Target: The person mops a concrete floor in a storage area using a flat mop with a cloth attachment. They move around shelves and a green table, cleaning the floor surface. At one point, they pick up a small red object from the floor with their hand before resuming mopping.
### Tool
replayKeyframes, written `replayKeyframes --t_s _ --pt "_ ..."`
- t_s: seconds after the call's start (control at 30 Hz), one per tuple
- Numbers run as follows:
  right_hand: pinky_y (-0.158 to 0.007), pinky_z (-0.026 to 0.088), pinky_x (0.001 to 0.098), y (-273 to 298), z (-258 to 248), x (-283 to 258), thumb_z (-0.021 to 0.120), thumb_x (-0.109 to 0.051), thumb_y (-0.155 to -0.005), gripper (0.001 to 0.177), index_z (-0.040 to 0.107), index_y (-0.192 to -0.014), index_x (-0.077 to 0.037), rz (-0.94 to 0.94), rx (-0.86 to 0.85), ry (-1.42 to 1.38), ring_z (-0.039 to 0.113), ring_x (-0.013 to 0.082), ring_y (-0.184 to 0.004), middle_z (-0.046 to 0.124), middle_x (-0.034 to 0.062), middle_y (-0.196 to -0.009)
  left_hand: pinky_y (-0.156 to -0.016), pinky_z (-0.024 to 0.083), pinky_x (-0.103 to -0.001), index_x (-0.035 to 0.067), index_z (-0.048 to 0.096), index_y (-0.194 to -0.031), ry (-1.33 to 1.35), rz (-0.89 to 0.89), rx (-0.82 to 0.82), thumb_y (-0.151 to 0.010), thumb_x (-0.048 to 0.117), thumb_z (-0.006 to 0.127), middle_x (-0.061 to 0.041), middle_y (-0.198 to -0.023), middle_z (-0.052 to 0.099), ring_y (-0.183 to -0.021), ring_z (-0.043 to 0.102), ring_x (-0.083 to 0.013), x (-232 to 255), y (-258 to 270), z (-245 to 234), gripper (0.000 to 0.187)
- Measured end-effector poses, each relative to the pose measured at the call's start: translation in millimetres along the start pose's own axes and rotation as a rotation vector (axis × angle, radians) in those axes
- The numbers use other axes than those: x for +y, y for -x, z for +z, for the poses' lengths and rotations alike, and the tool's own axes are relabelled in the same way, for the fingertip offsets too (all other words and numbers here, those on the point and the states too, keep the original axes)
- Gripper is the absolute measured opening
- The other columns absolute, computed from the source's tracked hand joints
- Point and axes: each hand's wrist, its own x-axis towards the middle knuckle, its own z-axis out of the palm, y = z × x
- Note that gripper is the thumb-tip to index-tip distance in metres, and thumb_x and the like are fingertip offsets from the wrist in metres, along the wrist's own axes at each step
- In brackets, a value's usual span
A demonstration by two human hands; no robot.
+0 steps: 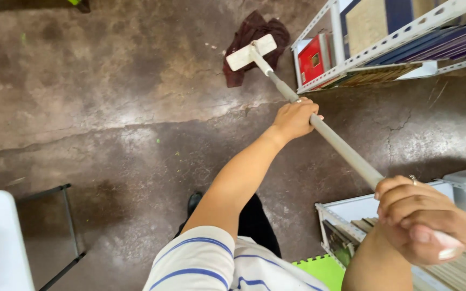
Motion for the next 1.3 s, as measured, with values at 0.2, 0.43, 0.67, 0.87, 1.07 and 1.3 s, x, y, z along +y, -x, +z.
replayKeyframes --t_s 0.2,0.43,0.67,0.87,1.07,1.3 --pt "-0.044 0.052 0.0296 -17.8 144.8 -54.7 0.055 -0.022 -0.08 0.016 0.047 -0.067 -0.018 -0.026 -0.21 -0.228 0.047 0.0108 -0.038 0.052 -0.0027 -0.048 -0.078 0.054 -0.044 0.016 0.063 -0.083 -0.083 -0.107 0.118 -0.092 0.035 0.068 -0.001 -0.09 0.07 -0.087 0.072 -0.0283 -48.6 153.9 -127.6 0.022" --pt "-0.055 0.057 0.0509 102.9 322.3 -1.1 0.065 -0.019 -0.089 0.033 0.06 -0.058 -0.008 0.084 -0.1 -0.417 0.067 0.0321 -0.049 0.064 0.012 -0.052 -0.088 0.057 -0.047 0.018 0.068 -0.089 -0.209 -0.436 0.11 -0.095 0.037 0.069 -0.007 -0.101 0.071 -0.104 0.07 -0.0343 -264.8 356.8 -193.7 0.02" --pt "-0.058 0.053 0.0529 126.6 380.4 -16.5 0.059 -0.003 -0.09 0.028 0.061 -0.062 0.001 0.176 -0.198 -0.619 0.059 0.0365 -0.051 0.059 0.0167 -0.057 -0.114 0.045 -0.051 0.019 0.069 -0.103 -0.274 -0.82 0.018 -0.084 0.028 0.081 -0.006 -0.15 0.052 -0.146 0.038 -0.0428 -269.2 420.6 -243.4 0.025" --pt "-0.059 0.053 0.0533 117.2 232.8 -49.2 0.058 -0.01 -0.094 0.031 0.061 -0.065 0.0 0.255 -0.156 -0.484 0.062 0.0343 -0.052 0.06 0.0162 -0.058 -0.119 0.031 -0.05 0.018 0.071 -0.095 -0.189 -0.525 0.116 -0.084 0.021 0.081 -0.01 -0.12 0.066 -0.129 0.057 -0.0366 -166.4 356.2 -162.6 0.016" --pt "-0.069 0.049 0.0413 110.9 53.6 -142.8 0.045 -0.007 -0.087 0.01 0.054 -0.088 -0.01 0.245 0.0 -0.395 0.05 0.0173 -0.054 0.055 0.0093 -0.061 -0.095 0.048 -0.044 0.006 0.072 -0.084 0.151 -0.226 0.11 -0.083 0.009 0.075 -0.012 -0.083 0.068 -0.092 0.063 -0.0324 20.6 272.2 -45.8 0.004" --pt "-0.077 0.054 0.0386 138.2 -36.3 -229.4 0.042 -0.02 -0.096 0.019 0.039 -0.078 -0.019 0.383 0.427 0.299 0.041 0.0121 -0.054 0.039 0.003 -0.058 -0.094 0.045 -0.039 0.011 0.068 -0.089 0.388 0.013 -0.139 -0.095 0.014 0.067 -0.003 -0.092 0.06 -0.097 0.051 -0.0233 143.2 180.9 80.1 0.007"
